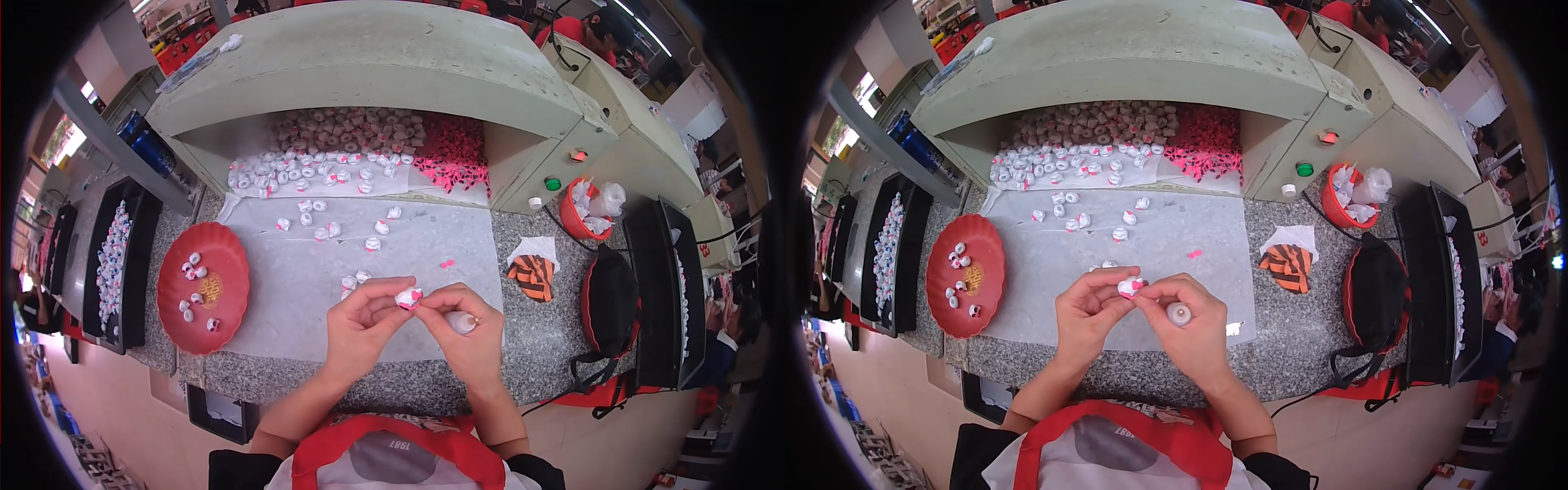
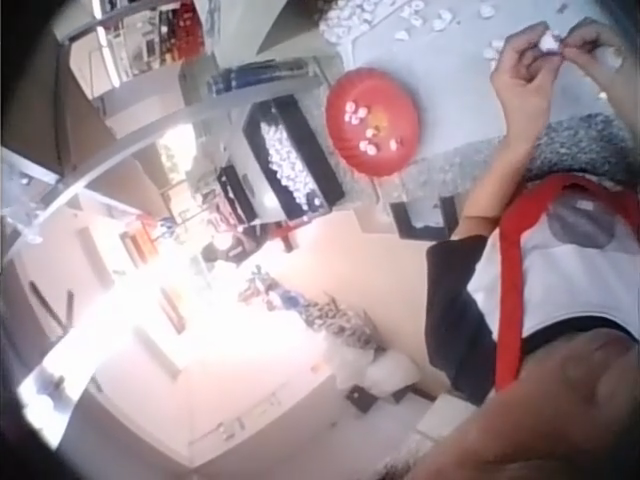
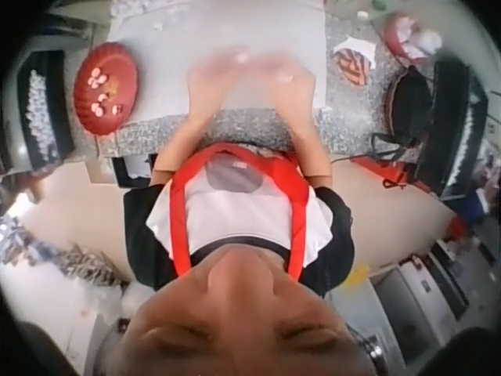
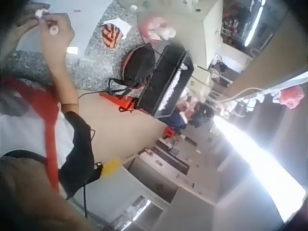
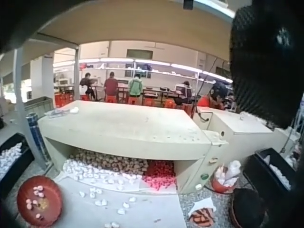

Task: Applying glue and attaching small pink bows to white toy figurine heads at a factory production line.

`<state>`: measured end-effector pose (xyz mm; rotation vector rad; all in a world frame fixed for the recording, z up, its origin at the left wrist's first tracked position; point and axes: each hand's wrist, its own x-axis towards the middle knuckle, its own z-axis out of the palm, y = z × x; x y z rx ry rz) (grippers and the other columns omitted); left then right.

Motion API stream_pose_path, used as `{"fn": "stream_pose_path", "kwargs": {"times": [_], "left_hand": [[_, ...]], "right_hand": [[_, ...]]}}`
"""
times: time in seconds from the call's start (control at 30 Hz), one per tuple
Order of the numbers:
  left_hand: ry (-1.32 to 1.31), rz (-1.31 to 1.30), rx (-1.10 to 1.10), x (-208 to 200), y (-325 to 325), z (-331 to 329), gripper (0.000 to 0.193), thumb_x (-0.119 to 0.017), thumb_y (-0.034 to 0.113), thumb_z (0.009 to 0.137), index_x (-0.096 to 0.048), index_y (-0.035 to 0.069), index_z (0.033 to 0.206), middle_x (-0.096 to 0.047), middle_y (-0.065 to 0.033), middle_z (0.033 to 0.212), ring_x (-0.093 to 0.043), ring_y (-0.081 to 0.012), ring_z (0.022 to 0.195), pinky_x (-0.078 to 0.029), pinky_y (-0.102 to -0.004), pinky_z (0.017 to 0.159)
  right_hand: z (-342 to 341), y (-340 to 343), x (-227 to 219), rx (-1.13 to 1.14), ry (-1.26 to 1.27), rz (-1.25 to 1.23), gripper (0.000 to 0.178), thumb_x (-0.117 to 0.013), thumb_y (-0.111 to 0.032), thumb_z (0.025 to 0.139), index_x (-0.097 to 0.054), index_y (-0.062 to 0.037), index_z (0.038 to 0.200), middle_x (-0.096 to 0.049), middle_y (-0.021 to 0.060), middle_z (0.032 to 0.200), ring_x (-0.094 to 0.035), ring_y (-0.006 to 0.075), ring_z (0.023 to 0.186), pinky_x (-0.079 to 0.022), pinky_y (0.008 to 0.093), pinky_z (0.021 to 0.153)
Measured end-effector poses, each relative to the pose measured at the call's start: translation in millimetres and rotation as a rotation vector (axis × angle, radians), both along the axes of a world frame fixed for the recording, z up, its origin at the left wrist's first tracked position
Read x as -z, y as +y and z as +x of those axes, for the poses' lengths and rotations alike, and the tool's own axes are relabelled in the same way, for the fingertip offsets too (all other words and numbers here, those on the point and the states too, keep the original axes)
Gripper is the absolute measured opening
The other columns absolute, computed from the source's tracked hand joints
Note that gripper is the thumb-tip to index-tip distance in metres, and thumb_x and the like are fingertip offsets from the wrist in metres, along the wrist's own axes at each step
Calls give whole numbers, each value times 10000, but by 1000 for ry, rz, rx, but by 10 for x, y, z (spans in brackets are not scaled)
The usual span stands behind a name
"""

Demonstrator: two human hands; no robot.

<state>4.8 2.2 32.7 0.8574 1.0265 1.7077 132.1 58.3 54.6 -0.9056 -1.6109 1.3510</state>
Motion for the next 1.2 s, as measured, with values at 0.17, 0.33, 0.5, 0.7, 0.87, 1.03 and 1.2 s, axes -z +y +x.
{"fn": "stream_pose_path", "kwargs": {"times": [0.17,0.33,0.5,0.7,0.87,1.03,1.2], "left_hand": [[-16,24,18,-37,-23,-26,303,-548,-124,740,-522,-62,1035,-533,-195,1091,-563,-226,964,-471,-302,827],[-61,0,26,-86,-36,-6,275,-541,-101,761,-534,-64,1033,-541,-191,1081,-564,-224,962,-470,-303,829],[50,42,11,-76,-34,14,260,-535,-91,774,-542,-62,1032,-547,-183,1072,-569,-219,946,-474,-300,823],[29,-15,-6,-50,-25,27,247,-544,-74,777,-556,-53,1022,-578,-172,1009,-581,-208,921,-480,-292,813],[-140,-104,3,-35,-21,-17,290,-561,-43,783,-524,-38,1071,-606,-152,926,-598,-185,861,-493,-272,765],[-94,-176,17,-124,-44,-32,303,-557,-52,787,-498,-41,1084,-611,-147,907,-606,-169,828,-504,-254,703],[141,-95,98,-106,-146,-118,289,-586,-80,747,-508,-51,1024,-615,-150,863,-625,-183,751,-512,-236,624]], "right_hand": [[12,-30,-28,36,-9,-33,131,-652,53,696,-601,15,810,-576,40,776,-543,77,707,-432,192,634],[20,3,1,-15,5,25,192,-685,0,677,-616,-15,856,-575,37,767,-546,81,661,-436,205,575],[37,18,-35,-8,-37,88,173,-686,5,670,-628,-17,832,-576,40,727,-535,92,628,-427,215,558],[59,37,1,-15,-40,90,153,-678,28,669,-631,1,812,-572,47,732,-535,99,641,-417,212,562],[28,25,-6,-4,-93,174,180,-669,45,675,-617,13,844,-583,85,843,-554,112,677,-431,210,593],[35,4,61,-97,74,91,257,-657,46,690,-554,29,925,-587,139,953,-589,133,700,-474,226,614],[56,64,109,-239,190,-118,218,-653,41,700,-555,33,895,-602,132,892,-586,140,689,-481,242,577]]}}
